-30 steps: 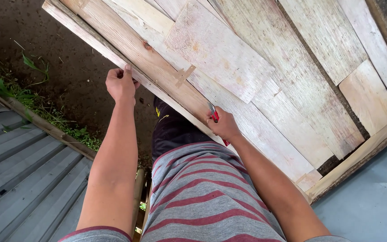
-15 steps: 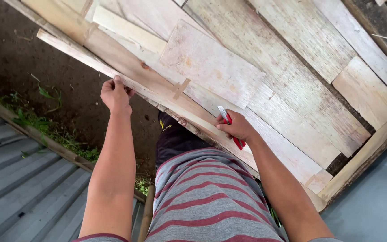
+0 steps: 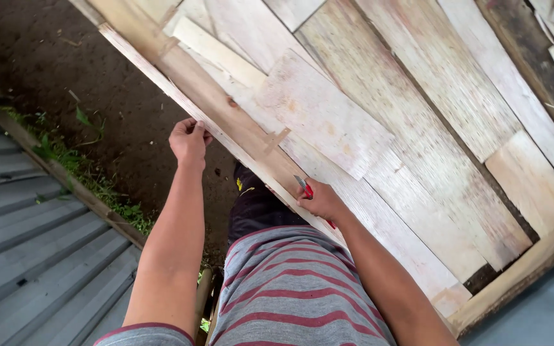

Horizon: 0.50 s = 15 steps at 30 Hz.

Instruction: Cutting and trimming thin wood veneers using a utility knife on a wooden workbench.

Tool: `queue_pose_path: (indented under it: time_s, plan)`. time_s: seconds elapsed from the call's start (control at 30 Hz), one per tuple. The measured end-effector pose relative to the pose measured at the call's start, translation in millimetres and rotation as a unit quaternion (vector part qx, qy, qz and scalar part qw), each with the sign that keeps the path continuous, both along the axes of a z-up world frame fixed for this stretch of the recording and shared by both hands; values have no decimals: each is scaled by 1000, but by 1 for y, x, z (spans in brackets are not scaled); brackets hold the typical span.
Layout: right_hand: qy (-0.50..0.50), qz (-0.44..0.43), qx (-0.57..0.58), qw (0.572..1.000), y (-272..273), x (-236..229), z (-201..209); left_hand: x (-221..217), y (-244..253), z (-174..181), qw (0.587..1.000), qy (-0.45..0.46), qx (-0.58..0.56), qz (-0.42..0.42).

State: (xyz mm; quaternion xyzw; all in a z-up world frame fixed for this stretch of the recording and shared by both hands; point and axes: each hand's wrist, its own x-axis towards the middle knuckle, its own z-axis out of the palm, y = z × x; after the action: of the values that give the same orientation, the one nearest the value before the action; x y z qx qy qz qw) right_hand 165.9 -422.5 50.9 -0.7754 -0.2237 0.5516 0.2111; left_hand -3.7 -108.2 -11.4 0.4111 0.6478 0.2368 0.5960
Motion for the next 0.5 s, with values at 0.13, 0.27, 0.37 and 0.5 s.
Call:
queue_pose_path:
  time_s: [0.13, 0.27, 0.37, 0.5]
  plan:
    - [-26, 51, -25, 998, 7, -3, 9, -11, -5, -1, 1000, 18, 0, -12]
    - [-82, 122, -40, 988, 10, -4, 7, -10, -11, -4, 999, 12, 8, -32]
    - [-94, 139, -37, 985, 11, -5, 5, -11, -13, 8, 999, 8, 27, -37]
    - [-97, 155, -29, 983, 11, -2, -2, -16, -12, 21, 994, 7, 73, -84]
